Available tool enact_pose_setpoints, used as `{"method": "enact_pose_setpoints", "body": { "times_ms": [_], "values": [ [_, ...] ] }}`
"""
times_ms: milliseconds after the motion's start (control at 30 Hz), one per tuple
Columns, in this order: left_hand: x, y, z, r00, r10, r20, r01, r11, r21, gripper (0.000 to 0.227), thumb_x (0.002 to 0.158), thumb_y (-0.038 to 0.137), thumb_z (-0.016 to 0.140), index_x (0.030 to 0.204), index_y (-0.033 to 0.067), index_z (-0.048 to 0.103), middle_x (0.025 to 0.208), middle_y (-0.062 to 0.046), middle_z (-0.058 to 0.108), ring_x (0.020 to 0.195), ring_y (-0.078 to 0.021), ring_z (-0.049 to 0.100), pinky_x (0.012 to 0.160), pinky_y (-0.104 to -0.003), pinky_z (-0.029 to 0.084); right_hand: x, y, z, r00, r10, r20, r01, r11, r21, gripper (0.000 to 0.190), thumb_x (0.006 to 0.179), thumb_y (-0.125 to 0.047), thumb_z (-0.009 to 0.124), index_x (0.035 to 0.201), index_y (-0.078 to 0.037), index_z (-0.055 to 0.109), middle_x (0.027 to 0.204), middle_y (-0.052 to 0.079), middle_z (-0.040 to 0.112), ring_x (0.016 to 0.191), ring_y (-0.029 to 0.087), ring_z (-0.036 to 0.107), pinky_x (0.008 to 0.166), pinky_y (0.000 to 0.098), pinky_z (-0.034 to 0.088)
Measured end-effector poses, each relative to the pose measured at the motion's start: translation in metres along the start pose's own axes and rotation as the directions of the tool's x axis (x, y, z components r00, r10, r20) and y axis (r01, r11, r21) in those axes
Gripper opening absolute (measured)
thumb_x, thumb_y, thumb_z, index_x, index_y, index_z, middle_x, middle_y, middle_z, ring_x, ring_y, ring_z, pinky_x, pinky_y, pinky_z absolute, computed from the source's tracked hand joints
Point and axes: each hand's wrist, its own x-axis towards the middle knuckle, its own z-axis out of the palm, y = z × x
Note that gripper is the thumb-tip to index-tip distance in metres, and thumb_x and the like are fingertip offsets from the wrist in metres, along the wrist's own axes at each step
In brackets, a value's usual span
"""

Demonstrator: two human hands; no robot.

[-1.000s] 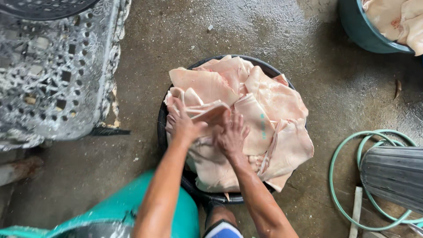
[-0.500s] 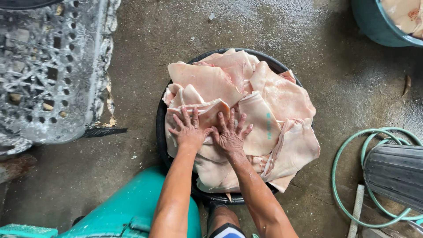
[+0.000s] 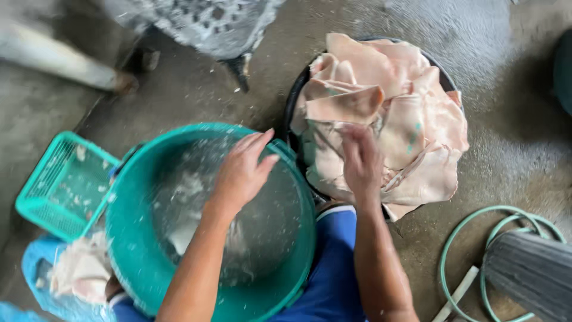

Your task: The person is washing pieces of animal skin by hand in a bucket of water and moving them into a basin.

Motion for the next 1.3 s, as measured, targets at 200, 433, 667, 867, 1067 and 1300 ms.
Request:
{"method": "enact_pose_setpoints", "body": {
  "times_ms": [200,433,667,867,1067,1300],
  "values": [
    [-0.161,-0.067,0.002,0.868,-0.497,0.009,0.492,0.861,0.128,0.090,0.081,0.035,0.083,0.155,0.0134,0.037,0.160,-0.023,0.034,0.142,-0.0472,0.036,0.112,-0.054,0.038,-0.100,0.002,0.138,0.689,-0.106,0.717,-0.253,0.892,0.376,0.045,0.095,-0.008,0.059,0.139,0.004,0.059,0.129,0.018,0.068,0.115,0.026,0.067,0.094,0.0348,0.057],
    [-0.203,-0.168,0.085,0.754,-0.647,0.114,0.620,0.758,0.203,0.116,0.076,0.033,0.087,0.161,0.0145,0.010,0.159,-0.034,0.020,0.142,-0.0566,0.030,0.112,-0.060,0.036,-0.109,0.131,0.231,0.558,0.391,0.732,-0.010,0.885,-0.465,0.047,0.094,-0.010,0.060,0.139,0.003,0.059,0.128,0.016,0.067,0.113,0.025,0.065,0.091,0.0360,0.055],
    [-0.194,-0.301,0.153,0.642,-0.751,0.155,0.695,0.656,0.295,0.045,0.093,0.025,0.059,0.135,0.0088,0.063,0.137,-0.018,0.064,0.127,-0.0374,0.062,0.106,-0.052,0.049,-0.124,0.185,0.229,0.523,0.551,0.651,0.111,0.713,-0.693,0.049,0.093,-0.012,0.061,0.140,0.001,0.059,0.128,0.014,0.065,0.110,0.024,0.063,0.088,0.0371,0.053],
    [-0.212,-0.296,0.191,0.405,-0.895,0.185,0.887,0.434,0.158,0.057,0.088,0.033,0.063,0.138,0.0059,0.058,0.141,-0.020,0.061,0.130,-0.0366,0.059,0.109,-0.050,0.047,-0.103,0.173,0.236,0.713,0.539,0.448,0.057,0.592,-0.804,0.051,0.092,-0.014,0.062,0.140,0.000,0.058,0.127,0.013,0.064,0.108,0.024,0.062,0.085,0.0381,0.051],
    [-0.211,-0.285,0.189,0.386,-0.852,0.353,0.826,0.150,-0.543,0.070,0.083,0.040,0.067,0.142,0.0029,0.053,0.144,-0.021,0.058,0.133,-0.0357,0.056,0.111,-0.047,0.045,-0.070,0.168,0.243,0.758,0.542,0.363,-0.008,0.565,-0.825,0.053,0.091,-0.015,0.063,0.141,-0.002,0.058,0.126,0.011,0.063,0.105,0.023,0.060,0.082,0.0391,0.049],
    [-0.194,-0.311,0.174,0.361,-0.861,0.358,0.565,-0.103,-0.819,0.087,0.078,0.048,0.072,0.146,-0.0006,0.048,0.148,-0.023,0.055,0.137,-0.0347,0.053,0.114,-0.045,0.042,-0.064,0.148,0.203,0.686,0.584,0.434,-0.220,0.735,-0.641,0.055,0.089,-0.017,0.064,0.142,-0.003,0.058,0.125,0.009,0.062,0.103,0.022,0.058,0.079,0.0403,0.048]
  ]
}}
